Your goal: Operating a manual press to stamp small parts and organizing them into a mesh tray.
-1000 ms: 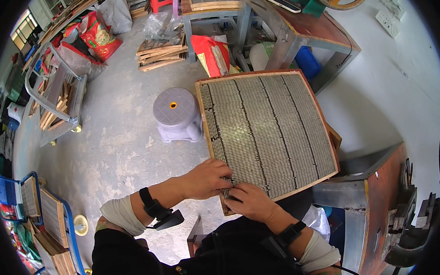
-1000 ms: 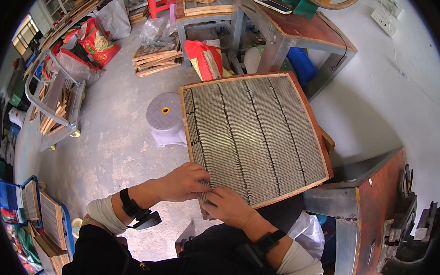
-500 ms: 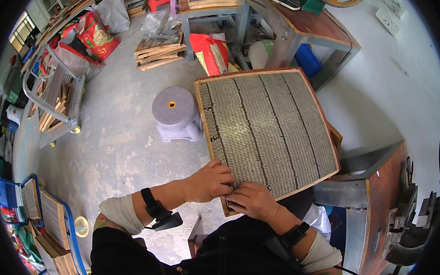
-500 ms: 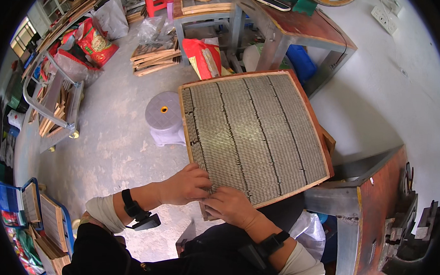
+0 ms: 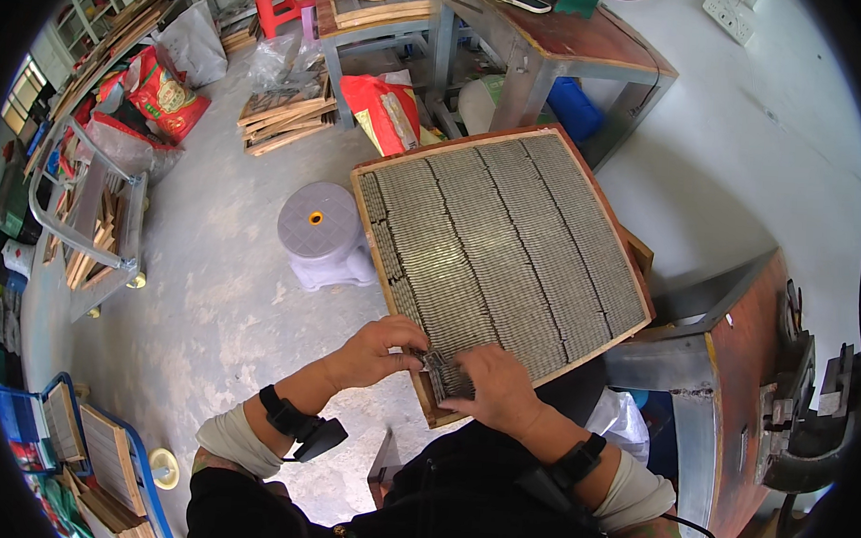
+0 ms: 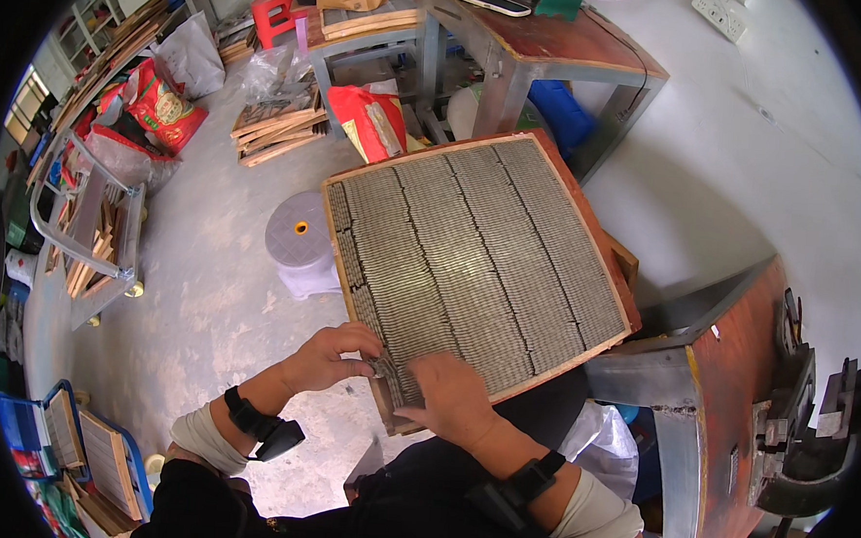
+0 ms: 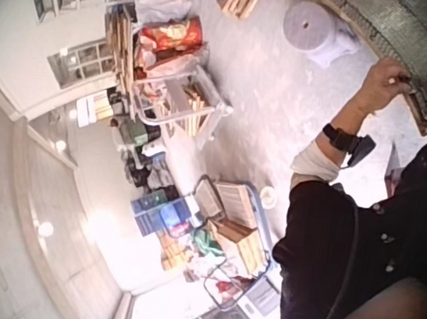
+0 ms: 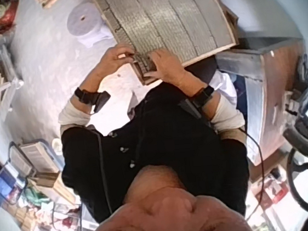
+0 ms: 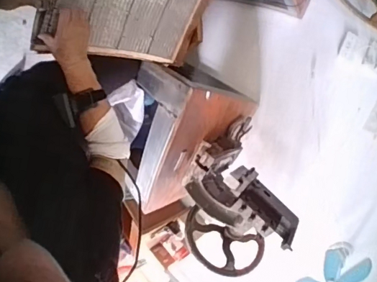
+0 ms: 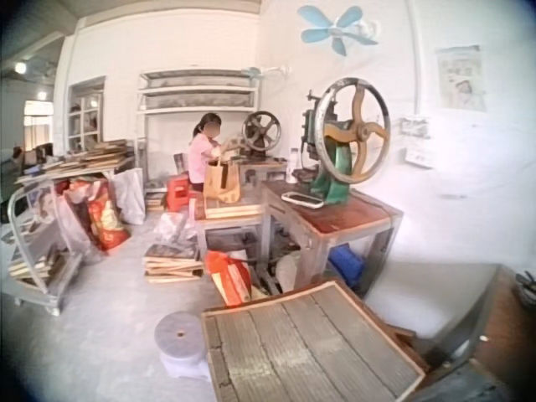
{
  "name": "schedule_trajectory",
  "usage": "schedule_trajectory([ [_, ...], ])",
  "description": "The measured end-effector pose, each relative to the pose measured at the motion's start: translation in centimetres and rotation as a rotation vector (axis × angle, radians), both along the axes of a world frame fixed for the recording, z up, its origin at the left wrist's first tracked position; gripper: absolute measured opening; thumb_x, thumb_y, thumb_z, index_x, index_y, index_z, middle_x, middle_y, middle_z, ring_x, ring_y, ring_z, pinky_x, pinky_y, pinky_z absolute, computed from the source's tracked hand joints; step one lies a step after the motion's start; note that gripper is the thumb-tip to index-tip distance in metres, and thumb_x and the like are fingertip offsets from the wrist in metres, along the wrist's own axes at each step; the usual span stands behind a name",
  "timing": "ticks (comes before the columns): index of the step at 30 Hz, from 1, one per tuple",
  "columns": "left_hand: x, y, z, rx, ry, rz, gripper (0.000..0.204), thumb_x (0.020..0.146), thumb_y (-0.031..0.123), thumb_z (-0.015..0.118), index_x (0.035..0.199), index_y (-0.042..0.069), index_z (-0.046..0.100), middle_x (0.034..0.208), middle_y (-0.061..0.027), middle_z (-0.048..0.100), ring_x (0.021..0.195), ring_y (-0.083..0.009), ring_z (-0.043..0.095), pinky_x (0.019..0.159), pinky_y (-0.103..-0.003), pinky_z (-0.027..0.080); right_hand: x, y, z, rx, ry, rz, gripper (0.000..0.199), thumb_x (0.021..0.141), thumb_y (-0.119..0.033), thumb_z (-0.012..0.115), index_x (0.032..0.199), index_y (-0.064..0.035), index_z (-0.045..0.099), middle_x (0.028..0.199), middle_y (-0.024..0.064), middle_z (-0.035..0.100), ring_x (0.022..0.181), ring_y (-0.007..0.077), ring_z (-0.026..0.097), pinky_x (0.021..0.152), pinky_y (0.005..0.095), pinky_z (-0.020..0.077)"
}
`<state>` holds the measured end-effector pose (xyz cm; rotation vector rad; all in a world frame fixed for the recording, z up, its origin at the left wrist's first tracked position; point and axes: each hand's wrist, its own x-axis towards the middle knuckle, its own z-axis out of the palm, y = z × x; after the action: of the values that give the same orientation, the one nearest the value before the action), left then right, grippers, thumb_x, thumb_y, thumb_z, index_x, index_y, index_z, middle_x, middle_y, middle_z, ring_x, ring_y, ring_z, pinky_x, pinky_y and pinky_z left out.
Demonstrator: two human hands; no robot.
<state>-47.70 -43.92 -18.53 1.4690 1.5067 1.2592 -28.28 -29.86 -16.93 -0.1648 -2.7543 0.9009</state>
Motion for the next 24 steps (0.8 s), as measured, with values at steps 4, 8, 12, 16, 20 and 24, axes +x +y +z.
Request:
schedule_trajectory([
  [4, 0.1, 0.1, 0.2, 0.017, 0.160, -0.010, 0.025, 0.073, 0.006, 0.074, 0.096, 0.004, 0.063, 0.096, -0.0083, 0.062, 0.090, -0.0262, 0.058, 0.081, -0.036, 0.046, -0.2, -0.6, -0.2, 0.169, -0.070, 0.207, 0.049, 0.058, -0.031, 0.079, 0.098, -0.0106, 0.060, 0.089, 0.0058, 0.055, 0.090, 0.0245, 0.055, 0.076, 0.0381, 0.0451],
  [8, 0.7, 0.9, 1.7, -0.139, -0.021, -0.014, 0.026, 0.074, 0.001, 0.072, 0.097, 0.002, 0.062, 0.100, -0.0100, 0.063, 0.091, -0.0216, 0.061, 0.081, -0.032, 0.048, -0.4, -0.8, -0.2, 0.245, -0.103, 0.181, 0.046, 0.059, -0.030, 0.078, 0.097, -0.0117, 0.061, 0.089, 0.0050, 0.055, 0.091, 0.0225, 0.054, 0.076, 0.0364, 0.0443],
  [12, 1.4, 4.2, 4.7, -0.054, -0.063, 0.053, 0.023, 0.078, 0.001, 0.069, 0.099, -0.001, 0.061, 0.095, -0.0102, 0.065, 0.086, -0.0191, 0.063, 0.077, -0.028, 0.049, 2.1, 1.8, 0.8, 0.132, 0.030, 0.206, 0.039, 0.064, -0.027, 0.076, 0.096, -0.0101, 0.061, 0.090, 0.0056, 0.056, 0.091, 0.0251, 0.055, 0.076, 0.0388, 0.0457],
  [16, 4.4, 10.4, 8.9, -0.093, 0.025, -0.081, 0.021, 0.079, 0.001, 0.067, 0.099, -0.001, 0.060, 0.089, -0.0098, 0.064, 0.081, -0.0183, 0.063, 0.072, -0.029, 0.049, 9.4, 5.8, 4.1, 0.036, 0.149, -0.084, 0.031, 0.069, -0.020, 0.074, 0.094, -0.0072, 0.060, 0.090, 0.0086, 0.058, 0.087, 0.0289, 0.058, 0.075, 0.0406, 0.0481],
  [20, 12.3, 19.2, 12.9, 0.066, 0.135, -0.349, 0.019, 0.081, 0.005, 0.067, 0.097, -0.001, 0.059, 0.084, -0.0117, 0.062, 0.077, -0.0231, 0.062, 0.068, -0.032, 0.049, 20.0, 7.5, 8.5, 0.074, 0.216, -0.496, 0.024, 0.073, -0.013, 0.076, 0.093, -0.0064, 0.065, 0.090, 0.0106, 0.064, 0.085, 0.0300, 0.062, 0.074, 0.0378, 0.0514],
  [24, 24.9, 27.5, 15.0, 0.397, 0.193, -0.735, 0.019, 0.080, 0.010, 0.067, 0.095, 0.001, 0.059, 0.086, -0.0163, 0.061, 0.079, -0.0336, 0.061, 0.069, -0.039, 0.048, 30.4, 6.6, 11.7, 0.137, 0.308, -1.004, 0.023, 0.070, -0.006, 0.078, 0.091, -0.0045, 0.068, 0.091, 0.0122, 0.066, 0.084, 0.0282, 0.064, 0.075, 0.0375, 0.0525],
])
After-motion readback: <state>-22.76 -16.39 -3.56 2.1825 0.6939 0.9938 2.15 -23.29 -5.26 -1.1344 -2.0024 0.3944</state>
